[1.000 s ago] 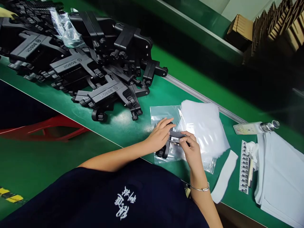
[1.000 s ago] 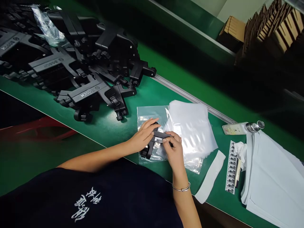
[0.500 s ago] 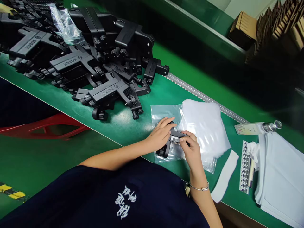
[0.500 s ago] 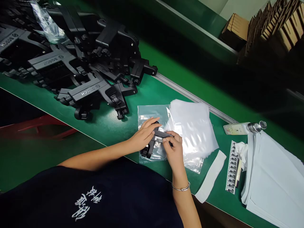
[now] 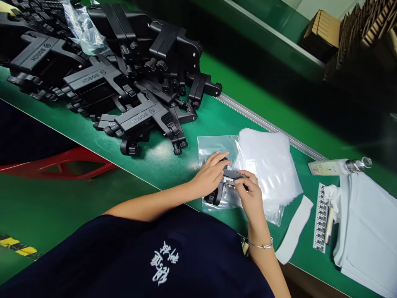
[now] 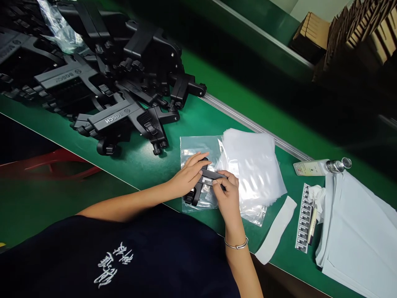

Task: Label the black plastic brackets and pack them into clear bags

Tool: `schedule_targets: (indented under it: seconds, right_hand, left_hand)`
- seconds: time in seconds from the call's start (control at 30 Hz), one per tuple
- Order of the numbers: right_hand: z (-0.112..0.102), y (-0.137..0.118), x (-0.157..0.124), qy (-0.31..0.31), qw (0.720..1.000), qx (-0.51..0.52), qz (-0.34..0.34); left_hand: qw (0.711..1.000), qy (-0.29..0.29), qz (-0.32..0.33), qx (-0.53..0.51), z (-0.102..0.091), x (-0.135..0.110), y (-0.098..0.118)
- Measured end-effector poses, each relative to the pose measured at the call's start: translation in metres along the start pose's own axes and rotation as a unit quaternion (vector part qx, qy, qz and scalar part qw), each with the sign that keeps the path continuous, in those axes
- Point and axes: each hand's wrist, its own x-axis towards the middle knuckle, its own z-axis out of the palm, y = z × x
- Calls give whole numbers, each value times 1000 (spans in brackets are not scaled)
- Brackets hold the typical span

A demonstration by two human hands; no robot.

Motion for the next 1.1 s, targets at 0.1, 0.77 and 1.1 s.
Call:
schedule_targets:
  seconds: [0.1, 0.77, 1.1]
  right_hand:
    - [0, 0, 0, -2, 1000, 0, -1]
    - [-28, 16, -4, -10, 998, 31, -49]
    - [-32, 27, 0, -85, 977, -144, -131]
  left_hand:
    - [1000, 0, 1, 3, 0, 0, 0]
    - [931, -62, 285, 220, -39, -11, -23]
    - [890, -165, 323, 276, -47, 24, -3]
